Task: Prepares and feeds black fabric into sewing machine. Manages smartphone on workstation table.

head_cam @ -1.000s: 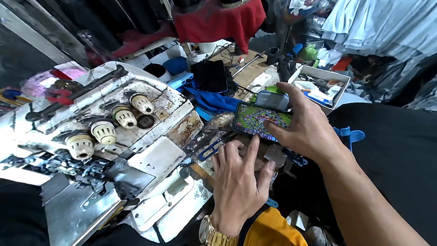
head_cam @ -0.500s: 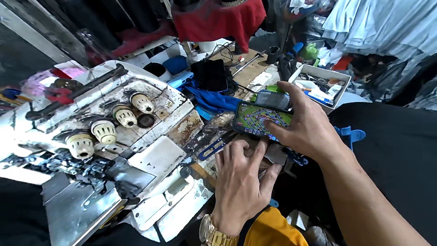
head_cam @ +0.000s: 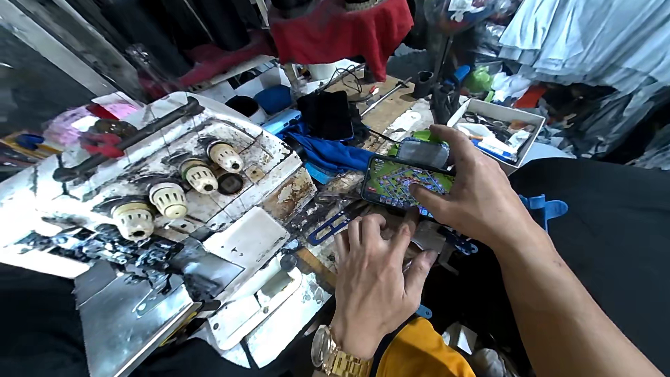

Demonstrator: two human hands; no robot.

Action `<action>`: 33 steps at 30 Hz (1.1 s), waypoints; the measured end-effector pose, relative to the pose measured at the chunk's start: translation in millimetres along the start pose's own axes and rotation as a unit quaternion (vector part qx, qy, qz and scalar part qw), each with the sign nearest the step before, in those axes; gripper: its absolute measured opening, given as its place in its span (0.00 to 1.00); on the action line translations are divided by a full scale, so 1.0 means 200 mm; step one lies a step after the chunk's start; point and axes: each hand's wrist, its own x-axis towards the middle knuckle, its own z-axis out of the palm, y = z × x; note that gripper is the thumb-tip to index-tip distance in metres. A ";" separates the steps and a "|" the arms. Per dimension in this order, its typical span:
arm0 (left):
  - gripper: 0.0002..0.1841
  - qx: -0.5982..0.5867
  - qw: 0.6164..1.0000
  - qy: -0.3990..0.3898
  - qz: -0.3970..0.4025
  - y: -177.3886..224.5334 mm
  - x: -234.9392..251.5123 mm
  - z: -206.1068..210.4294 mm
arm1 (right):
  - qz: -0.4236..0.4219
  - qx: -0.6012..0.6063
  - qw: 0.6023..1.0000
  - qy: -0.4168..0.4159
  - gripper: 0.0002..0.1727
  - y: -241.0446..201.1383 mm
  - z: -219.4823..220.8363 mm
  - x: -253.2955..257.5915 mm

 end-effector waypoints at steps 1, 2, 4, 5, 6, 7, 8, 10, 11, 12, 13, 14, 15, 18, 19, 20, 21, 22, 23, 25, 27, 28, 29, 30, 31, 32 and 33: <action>0.31 -0.004 1.000 -0.002 -0.002 0.00 0.00 0.00 | 0.000 0.000 1.000 0.000 0.50 0.00 0.00 0.00; 0.32 -0.017 1.000 0.002 -0.004 -0.01 -0.01 0.00 | -0.001 0.002 1.000 0.001 0.50 0.00 0.00 0.00; 0.33 -0.046 0.999 0.019 -0.007 -0.02 -0.02 -0.01 | -0.001 0.000 1.000 0.001 0.50 0.00 0.00 0.00; 0.33 -0.052 0.998 0.026 -0.012 -0.02 -0.02 -0.01 | -0.001 0.000 1.000 0.002 0.49 0.00 0.00 0.00; 0.34 -0.051 0.998 0.031 -0.022 -0.02 -0.02 -0.01 | -0.002 0.000 1.000 0.002 0.50 0.00 0.00 0.00; 0.34 -0.047 0.998 0.035 -0.034 -0.02 -0.02 -0.01 | -0.002 0.001 1.000 0.003 0.50 0.00 0.00 0.00; 0.35 -0.043 0.997 0.037 -0.046 -0.01 -0.02 0.00 | -0.002 0.000 1.000 0.004 0.50 0.00 0.00 0.00; 0.35 -0.031 0.997 0.038 -0.063 -0.01 -0.01 0.00 | -0.003 -0.001 1.000 0.004 0.49 0.00 0.00 0.00; 0.35 -0.024 0.997 0.035 -0.069 -0.01 0.00 0.00 | -0.004 -0.001 1.000 0.004 0.49 0.00 0.00 0.00; 0.36 -0.018 0.997 0.033 -0.073 0.00 0.00 0.00 | -0.005 0.000 1.000 0.003 0.49 0.00 0.00 0.00; 0.36 -0.016 0.997 0.033 -0.074 0.00 0.00 0.00 | -0.005 0.000 1.000 0.004 0.49 0.00 0.00 0.00; 0.36 -0.017 0.996 0.035 -0.075 0.00 0.00 0.00 | -0.005 0.001 1.000 0.003 0.50 0.00 0.00 0.00; 0.36 -0.018 0.996 0.035 -0.078 0.00 0.00 0.00 | -0.003 0.002 1.000 0.004 0.50 0.00 0.00 0.00; 0.37 -0.007 0.996 0.031 -0.088 0.00 0.00 0.00 | -0.001 0.000 1.000 0.002 0.50 0.00 0.00 0.00; 0.37 -0.009 0.995 0.032 -0.091 -0.01 0.00 0.00 | 0.000 0.001 1.000 0.002 0.50 0.00 0.00 0.00; 0.37 -0.016 0.995 0.034 -0.094 -0.01 0.00 0.00 | 0.000 0.002 1.000 0.002 0.50 0.00 0.00 0.00; 0.37 -0.027 0.994 0.039 -0.096 -0.01 0.00 0.00 | 0.000 0.004 1.000 0.004 0.50 0.00 0.00 0.00; 0.38 -0.038 0.994 0.042 -0.098 -0.01 -0.01 -0.01 | 0.000 0.004 1.000 0.005 0.50 0.01 0.00 0.01; 0.38 -0.048 0.993 0.045 -0.100 -0.01 -0.01 -0.01 | 0.000 0.002 1.000 0.004 0.50 0.01 0.00 0.00; 0.38 -0.054 0.992 0.052 -0.098 -0.02 -0.02 -0.01 | -0.003 -0.002 1.000 0.002 0.50 0.01 0.00 0.00; 0.37 -0.053 0.993 0.052 -0.097 -0.02 -0.02 0.00 | -0.007 -0.003 1.000 0.003 0.50 0.01 0.00 0.00; 0.37 -0.053 0.993 0.051 -0.097 -0.02 -0.02 0.00 | -0.006 -0.003 1.000 0.003 0.50 0.01 0.00 0.00; 0.37 -0.053 0.993 0.051 -0.097 -0.01 -0.02 0.00 | -0.004 -0.002 1.000 0.003 0.50 0.01 0.00 0.00; 0.37 -0.055 0.993 0.051 -0.097 -0.01 -0.02 0.00 | -0.003 -0.001 1.000 0.002 0.50 0.01 0.00 0.00; 0.37 -0.057 0.992 0.052 -0.096 -0.01 -0.02 0.00 | -0.002 -0.001 1.000 0.002 0.49 0.01 0.00 0.01; 0.36 -0.056 0.993 0.054 -0.094 -0.02 -0.02 0.00 | -0.001 0.001 1.000 0.002 0.49 0.01 0.00 0.00; 0.36 -0.056 0.993 0.054 -0.089 -0.02 -0.02 0.00 | 0.001 0.002 1.000 0.002 0.50 0.01 0.00 0.00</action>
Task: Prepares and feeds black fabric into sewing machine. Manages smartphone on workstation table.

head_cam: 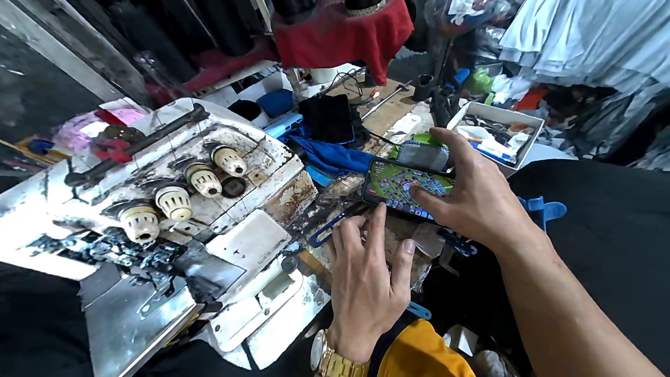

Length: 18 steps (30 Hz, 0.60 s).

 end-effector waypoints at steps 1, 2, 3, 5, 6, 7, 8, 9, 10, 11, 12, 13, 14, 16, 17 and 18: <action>0.35 0.000 1.000 -0.002 0.008 0.00 0.00 0.00 | 0.002 0.001 1.000 -0.001 0.50 0.00 0.00 0.00; 0.34 -0.001 1.000 -0.007 0.021 0.01 0.00 0.00 | 0.003 0.004 1.000 -0.003 0.50 0.00 0.00 0.00; 0.34 -0.001 0.999 -0.012 0.037 0.01 0.00 0.00 | 0.003 0.004 1.000 -0.003 0.50 0.00 0.00 0.00; 0.32 -0.001 0.997 -0.025 0.068 0.01 0.01 0.00 | -0.001 0.006 1.000 -0.003 0.50 0.01 0.00 0.00; 0.31 -0.001 0.996 -0.032 0.080 0.01 0.01 0.00 | -0.003 0.008 1.000 -0.005 0.51 0.01 0.00 0.00; 0.31 0.000 0.995 -0.040 0.086 0.02 0.01 -0.01 | -0.007 0.012 1.000 -0.007 0.51 0.02 0.00 0.00; 0.30 0.002 0.995 -0.048 0.089 0.02 0.01 0.00 | -0.009 0.020 1.000 -0.012 0.50 0.02 -0.01 0.00; 0.30 0.005 0.994 -0.052 0.091 0.03 0.01 0.00 | -0.011 0.034 0.999 -0.020 0.49 0.03 -0.01 0.00; 0.30 0.007 0.994 -0.057 0.093 0.03 0.02 0.00 | -0.010 0.052 0.998 -0.030 0.48 0.03 -0.03 0.00; 0.29 0.011 0.994 -0.060 0.094 0.04 0.02 0.00 | -0.007 0.073 0.997 -0.039 0.45 0.04 -0.05 0.00; 0.29 0.015 0.993 -0.061 0.096 0.04 0.03 0.01 | -0.003 0.090 0.995 -0.042 0.42 0.03 -0.06 -0.01; 0.29 0.013 0.993 -0.062 0.097 0.04 0.03 0.01 | 0.001 0.106 0.993 -0.044 0.39 0.03 -0.08 -0.02; 0.29 0.003 0.994 -0.059 0.095 0.05 0.04 0.01 | 0.001 0.123 0.991 -0.043 0.35 0.03 -0.09 -0.03; 0.31 -0.026 0.995 -0.048 0.084 0.05 0.05 0.00 | 0.000 0.137 0.990 -0.036 0.32 0.03 -0.10 -0.06; 0.32 -0.035 0.996 -0.042 0.075 0.06 0.05 0.01 | 0.000 0.140 0.990 -0.032 0.31 0.03 -0.11 -0.08; 0.32 -0.037 0.996 -0.036 0.067 0.06 0.06 0.01 | -0.001 0.141 0.990 -0.029 0.31 0.04 -0.11 -0.09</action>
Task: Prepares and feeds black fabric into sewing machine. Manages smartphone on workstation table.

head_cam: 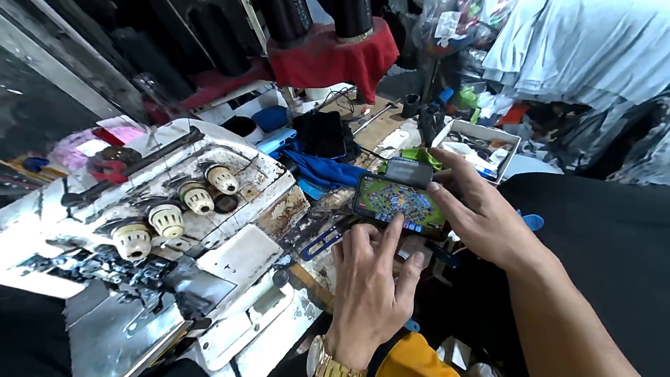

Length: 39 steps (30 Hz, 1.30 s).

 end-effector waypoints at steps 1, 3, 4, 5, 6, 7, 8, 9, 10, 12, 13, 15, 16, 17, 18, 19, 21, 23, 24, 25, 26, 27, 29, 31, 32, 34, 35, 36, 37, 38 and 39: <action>0.32 0.001 1.000 0.004 -0.007 0.00 0.01 0.00 | -0.001 0.002 1.000 0.002 0.31 0.00 0.00 -0.01; 0.32 0.008 1.000 0.006 -0.014 0.01 0.03 0.02 | -0.002 0.007 1.000 0.008 0.31 0.01 -0.01 -0.03; 0.32 0.015 1.000 0.007 -0.013 0.01 0.03 0.02 | -0.002 0.009 1.000 0.008 0.31 0.02 -0.01 -0.03; 0.32 0.019 1.000 0.006 -0.013 0.01 0.04 0.03 | -0.002 0.011 1.000 0.008 0.32 0.02 0.00 -0.04; 0.32 0.021 1.000 0.007 -0.013 0.01 0.04 0.03 | -0.001 0.010 1.000 0.007 0.32 0.03 0.00 -0.04; 0.32 0.020 1.000 0.009 -0.014 0.01 0.04 0.03 | 0.000 0.008 1.000 0.006 0.32 0.03 0.00 -0.04; 0.32 0.018 1.000 0.010 -0.018 0.01 0.04 0.03 | 0.000 0.004 1.000 0.007 0.32 0.03 0.00 -0.05; 0.32 0.016 1.000 0.012 -0.022 0.01 0.04 0.03 | 0.000 -0.002 1.000 0.007 0.32 0.02 0.00 -0.06; 0.32 0.017 0.999 0.013 -0.025 0.01 0.04 0.02 | 0.002 -0.007 1.000 0.005 0.32 0.01 0.00 -0.07; 0.32 0.020 0.999 0.015 -0.033 0.01 0.05 0.03 | 0.003 -0.008 1.000 0.007 0.33 0.01 0.00 -0.08; 0.32 0.015 0.999 0.016 -0.036 0.01 0.05 0.03 | 0.003 -0.004 1.000 0.009 0.32 0.01 0.00 -0.08; 0.32 -0.006 0.999 0.027 -0.039 0.01 0.05 0.02 | 0.003 0.001 1.000 0.010 0.33 0.01 0.00 -0.08; 0.32 -0.016 0.999 0.031 -0.036 0.01 0.04 0.02 | 0.004 0.002 1.000 0.011 0.32 0.01 0.00 -0.09; 0.32 -0.023 0.999 0.030 -0.031 0.01 0.03 0.01 | 0.003 0.003 1.000 0.011 0.32 0.01 0.00 -0.10; 0.32 -0.027 0.999 0.025 -0.023 0.01 0.02 0.01 | 0.004 0.005 1.000 0.011 0.32 0.01 -0.01 -0.11; 0.31 -0.028 0.999 0.018 -0.010 0.01 0.02 0.02 | 0.004 0.009 1.000 0.011 0.32 0.01 -0.01 -0.11; 0.30 -0.022 0.999 0.005 0.023 0.01 0.01 0.03 | 0.003 0.019 1.000 0.012 0.32 0.02 -0.01 -0.12; 0.29 -0.009 0.999 -0.010 0.043 0.01 0.00 0.04 | 0.002 0.021 1.000 0.015 0.32 0.02 -0.01 -0.13; 0.28 -0.002 0.999 -0.014 0.049 0.01 -0.01 0.04 | 0.003 0.022 1.000 0.016 0.32 0.02 0.00 -0.13; 0.27 0.004 0.999 -0.015 0.051 0.01 -0.01 0.04 | 0.005 0.020 1.000 0.016 0.32 0.03 0.00 -0.13; 0.26 0.009 0.999 -0.016 0.051 0.01 0.00 0.04 | 0.006 0.018 1.000 0.017 0.32 0.03 0.00 -0.13; 0.26 0.010 0.999 -0.016 0.048 0.01 0.00 0.04 | 0.005 0.016 1.000 0.018 0.32 0.03 0.01 -0.13; 0.27 -0.004 0.999 -0.006 0.035 0.00 0.00 0.03 | 0.004 0.020 1.000 0.017 0.33 0.04 0.01 -0.13; 0.30 -0.021 1.000 0.018 0.016 0.00 0.01 0.02 | 0.002 0.029 0.999 0.016 0.33 0.04 0.01 -0.13; 0.31 -0.021 0.999 0.027 0.003 0.00 0.02 0.02 | 0.003 0.032 0.999 0.017 0.33 0.03 0.01 -0.13; 0.32 -0.011 0.999 0.034 -0.022 0.00 0.03 0.02 | 0.003 0.033 0.999 0.019 0.33 0.03 0.01 -0.13; 0.32 -0.006 0.999 0.033 -0.032 0.00 0.04 0.02 | 0.001 0.035 0.999 0.018 0.33 0.03 0.01 -0.13; 0.32 -0.001 0.999 0.032 -0.039 0.00 0.04 0.03 | 0.001 0.040 0.999 0.019 0.33 0.03 0.02 -0.13; 0.32 0.003 0.999 0.030 -0.043 0.00 0.05 0.03 | 0.002 0.044 0.999 0.019 0.33 0.03 0.02 -0.13; 0.33 0.005 0.999 0.029 -0.046 0.00 0.05 0.03 | 0.003 0.046 0.999 0.018 0.33 0.04 0.02 -0.14; 0.33 0.004 0.998 0.029 -0.047 0.00 0.05 0.03 | 0.003 0.046 0.999 0.018 0.33 0.04 0.02 -0.14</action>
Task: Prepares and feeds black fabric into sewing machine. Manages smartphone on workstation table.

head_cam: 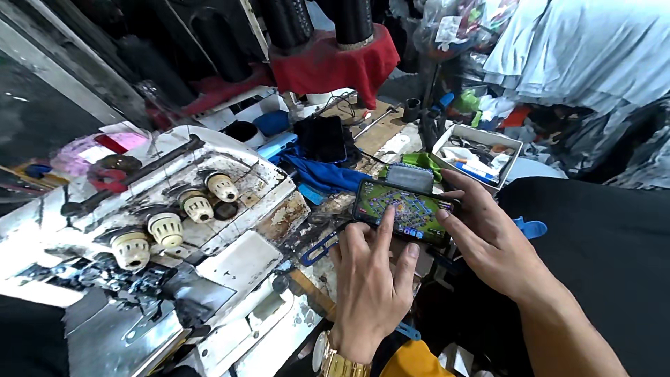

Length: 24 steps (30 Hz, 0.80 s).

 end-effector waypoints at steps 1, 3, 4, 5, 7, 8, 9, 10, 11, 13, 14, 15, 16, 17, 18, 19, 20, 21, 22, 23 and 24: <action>0.33 -0.004 1.000 0.002 0.000 0.00 0.00 0.00 | -0.001 0.000 1.000 0.001 0.33 0.00 0.00 0.00; 0.32 -0.016 1.000 0.007 0.006 -0.01 -0.01 0.00 | -0.004 0.004 1.000 0.003 0.33 0.00 0.00 0.00; 0.32 -0.018 1.000 0.009 0.012 -0.01 -0.02 0.00 | -0.005 0.006 1.000 0.003 0.33 0.01 0.00 0.00; 0.32 -0.016 1.000 0.008 0.017 -0.01 -0.02 0.00 | -0.006 0.007 1.000 0.004 0.33 0.01 0.00 0.00; 0.31 -0.004 1.000 0.001 0.024 -0.01 -0.03 0.00 | -0.006 0.009 1.000 0.003 0.33 0.01 0.00 0.00; 0.31 0.002 1.000 -0.001 0.027 0.00 -0.02 0.00 | -0.006 0.009 1.000 0.003 0.34 0.00 0.00 0.00; 0.31 0.005 1.000 -0.001 0.029 0.00 -0.02 0.00 | -0.005 0.009 1.000 0.004 0.34 0.00 0.00 0.00; 0.31 0.003 0.999 0.002 0.032 0.00 -0.02 0.00 | -0.005 0.008 1.000 0.005 0.33 0.00 0.00 0.00; 0.31 -0.005 0.999 0.008 0.036 -0.01 -0.03 0.00 | -0.004 0.006 1.000 0.005 0.33 0.00 0.00 0.00; 0.30 -0.019 0.999 0.022 0.044 -0.01 -0.03 0.00 | -0.003 0.003 1.000 0.005 0.33 0.01 0.00 0.00; 0.30 -0.022 0.998 0.024 0.045 -0.01 -0.04 0.00 | -0.003 0.002 1.000 0.007 0.33 0.01 0.00 -0.01; 0.30 -0.023 0.998 0.021 0.046 -0.01 -0.04 0.00 | -0.003 0.004 1.000 0.010 0.33 0.01 0.00 -0.01; 0.30 -0.021 0.999 0.016 0.046 -0.01 -0.04 0.00 | -0.002 0.007 1.000 0.011 0.33 0.01 0.00 -0.01; 0.30 -0.017 0.999 0.010 0.046 -0.01 -0.04 0.00 | -0.002 0.009 1.000 0.012 0.33 0.01 0.00 -0.01; 0.30 -0.014 0.999 0.004 0.047 -0.01 -0.03 0.00 | -0.002 0.009 1.000 0.011 0.33 0.01 0.00 -0.01; 0.30 -0.013 0.999 -0.001 0.048 0.00 -0.03 0.00 | -0.002 0.010 1.000 0.012 0.33 0.02 0.01 -0.01; 0.31 -0.011 0.999 -0.003 0.051 0.00 -0.03 0.00 | -0.003 0.009 1.000 0.014 0.33 0.02 0.01 -0.01; 0.31 -0.011 0.999 -0.001 0.054 0.00 -0.03 0.00 | -0.004 0.010 1.000 0.015 0.33 0.02 0.01 -0.01; 0.30 -0.011 0.998 0.000 0.056 0.00 -0.03 0.01 | -0.005 0.009 1.000 0.016 0.33 0.02 0.01 -0.01; 0.30 -0.008 0.998 -0.001 0.057 0.00 -0.03 0.01 | -0.005 0.008 1.000 0.015 0.33 0.02 0.01 -0.01; 0.30 -0.006 0.998 -0.001 0.057 0.00 -0.03 0.01 | -0.004 0.008 1.000 0.017 0.34 0.02 0.01 -0.01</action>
